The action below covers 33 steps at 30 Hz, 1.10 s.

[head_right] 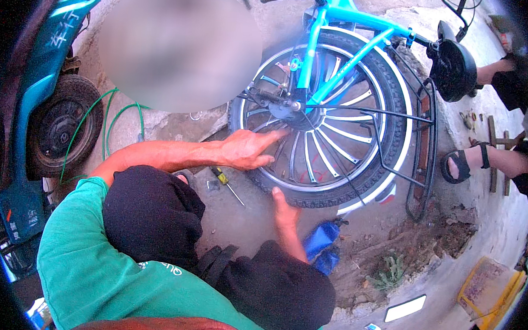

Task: The person repairs a bicycle tire by checking an inner tube for leaks in a basin of water, reinserting the tube into the tire on the wheel, and using a nozzle to inflate the tire.

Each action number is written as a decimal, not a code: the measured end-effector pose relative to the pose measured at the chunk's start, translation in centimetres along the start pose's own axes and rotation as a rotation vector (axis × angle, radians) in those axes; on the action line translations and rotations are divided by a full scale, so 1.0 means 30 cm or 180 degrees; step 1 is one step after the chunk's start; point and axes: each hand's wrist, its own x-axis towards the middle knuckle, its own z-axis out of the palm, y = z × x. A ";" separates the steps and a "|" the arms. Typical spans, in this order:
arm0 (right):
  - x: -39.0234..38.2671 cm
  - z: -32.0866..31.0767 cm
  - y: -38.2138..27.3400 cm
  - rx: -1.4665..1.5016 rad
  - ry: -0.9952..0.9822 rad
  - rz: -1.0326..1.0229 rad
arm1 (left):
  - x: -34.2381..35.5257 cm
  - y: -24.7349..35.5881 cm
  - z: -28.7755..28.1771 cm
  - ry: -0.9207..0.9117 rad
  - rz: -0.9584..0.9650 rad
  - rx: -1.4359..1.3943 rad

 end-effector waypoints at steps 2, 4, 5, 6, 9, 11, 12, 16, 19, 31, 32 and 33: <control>-0.001 -0.006 -0.006 -0.0161 -0.0071 0.0031 | -0.003 0.025 -0.016 -0.0129 0.0064 -0.0025; 0.015 -0.020 0.022 -0.0163 -0.0126 -0.0163 | 0.000 0.051 -0.031 -0.0096 0.0290 -0.0099; 0.012 -0.015 0.014 -0.0149 -0.0147 -0.0141 | -0.010 0.062 -0.027 -0.0016 0.0457 -0.0177; 0.007 -0.011 0.002 -0.0134 -0.0169 -0.0118 | -0.015 0.068 -0.028 0.0064 0.0624 -0.0256; 0.000 -0.005 -0.016 -0.0186 -0.0171 -0.0093 | -0.007 0.082 -0.041 -0.0295 0.0101 -0.0124; 0.002 -0.008 -0.013 -0.0228 -0.0165 -0.0008 | -0.007 0.072 -0.032 -0.0046 0.0259 -0.0245; 0.005 -0.014 -0.008 -0.0238 -0.0169 0.0076 | -0.008 0.071 -0.028 0.0080 0.0342 -0.0307; -0.004 0.001 -0.017 0.0036 -0.0165 -0.0010 | -0.010 0.078 -0.027 -0.0021 0.0541 -0.0275; 0.017 -0.032 0.045 -0.0095 -0.0155 -0.0032 | -0.037 0.031 0.023 -0.0009 0.0800 -0.0225; -0.010 0.013 -0.013 0.0416 0.0141 0.0475 | -0.006 0.043 0.072 -0.0134 0.0014 -0.0530; -0.019 0.013 -0.026 0.0354 0.0147 0.0584 | 0.010 0.040 0.086 -0.0330 0.0108 -0.0603; -0.011 0.028 -0.027 0.0322 0.0091 0.0669 | 0.038 0.023 0.102 -0.0493 0.0169 -0.0623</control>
